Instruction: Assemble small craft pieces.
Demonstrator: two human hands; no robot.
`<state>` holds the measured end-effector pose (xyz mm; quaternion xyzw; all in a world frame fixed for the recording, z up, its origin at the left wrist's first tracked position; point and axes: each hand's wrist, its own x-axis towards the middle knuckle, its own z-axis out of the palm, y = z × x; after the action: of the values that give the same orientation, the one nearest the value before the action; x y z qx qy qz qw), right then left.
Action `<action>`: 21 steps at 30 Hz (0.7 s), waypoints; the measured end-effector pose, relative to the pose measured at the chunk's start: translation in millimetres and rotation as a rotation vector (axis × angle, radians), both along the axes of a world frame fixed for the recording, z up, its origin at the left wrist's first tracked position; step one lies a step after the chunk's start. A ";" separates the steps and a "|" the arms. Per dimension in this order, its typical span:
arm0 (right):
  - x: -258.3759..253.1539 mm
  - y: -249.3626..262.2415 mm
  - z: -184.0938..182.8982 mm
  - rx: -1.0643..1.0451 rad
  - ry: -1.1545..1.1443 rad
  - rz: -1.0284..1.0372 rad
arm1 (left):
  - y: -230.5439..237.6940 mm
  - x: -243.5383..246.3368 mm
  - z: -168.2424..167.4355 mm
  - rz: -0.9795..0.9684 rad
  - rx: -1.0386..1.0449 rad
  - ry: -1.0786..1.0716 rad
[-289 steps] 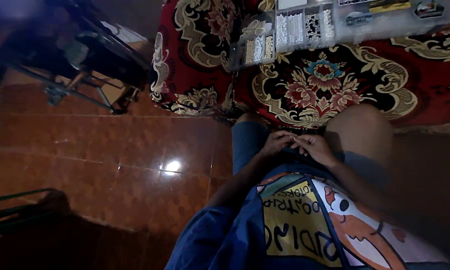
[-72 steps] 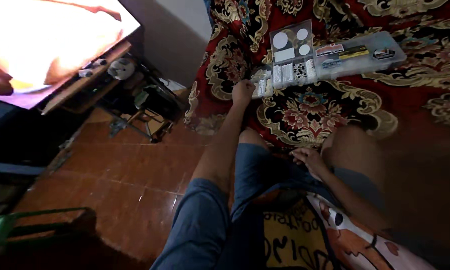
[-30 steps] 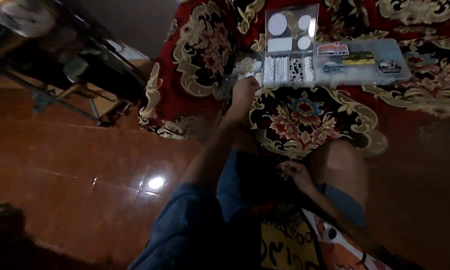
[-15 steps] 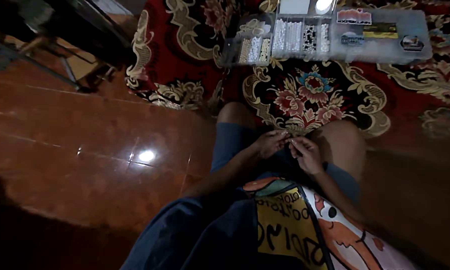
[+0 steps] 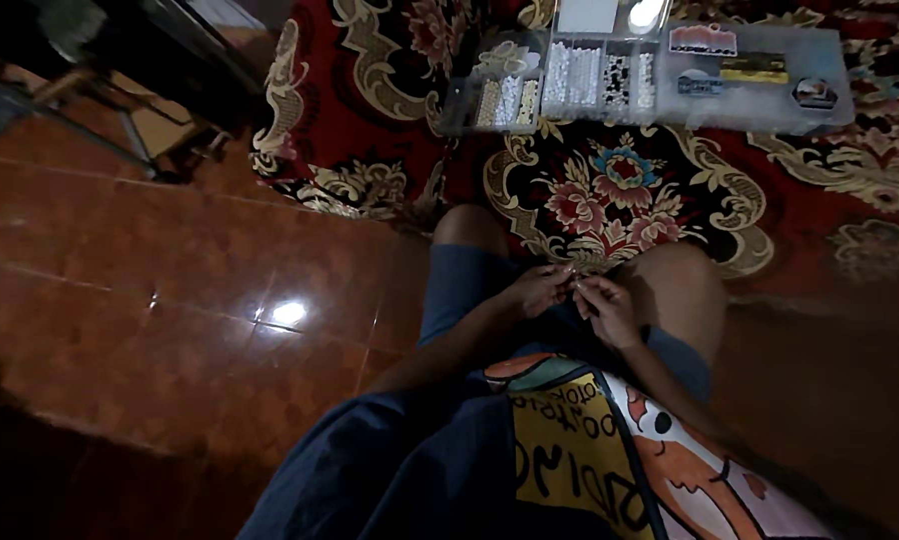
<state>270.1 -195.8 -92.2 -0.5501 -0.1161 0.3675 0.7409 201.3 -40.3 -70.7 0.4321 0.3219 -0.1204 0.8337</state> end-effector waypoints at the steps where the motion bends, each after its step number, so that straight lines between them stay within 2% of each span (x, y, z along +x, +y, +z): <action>1: 0.0 -0.1 -0.4 0.005 0.004 0.000 | -0.2 0.2 -0.2 -0.002 -0.001 0.007; 21: -0.1 1.6 -2.0 -0.016 -0.032 0.034 | -0.7 -0.2 5.8 0.009 -0.015 -0.024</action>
<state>270.0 -194.2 -94.2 -0.5597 -0.1343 0.3720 0.7282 201.0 -41.0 -65.0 0.4257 0.3131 -0.1140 0.8413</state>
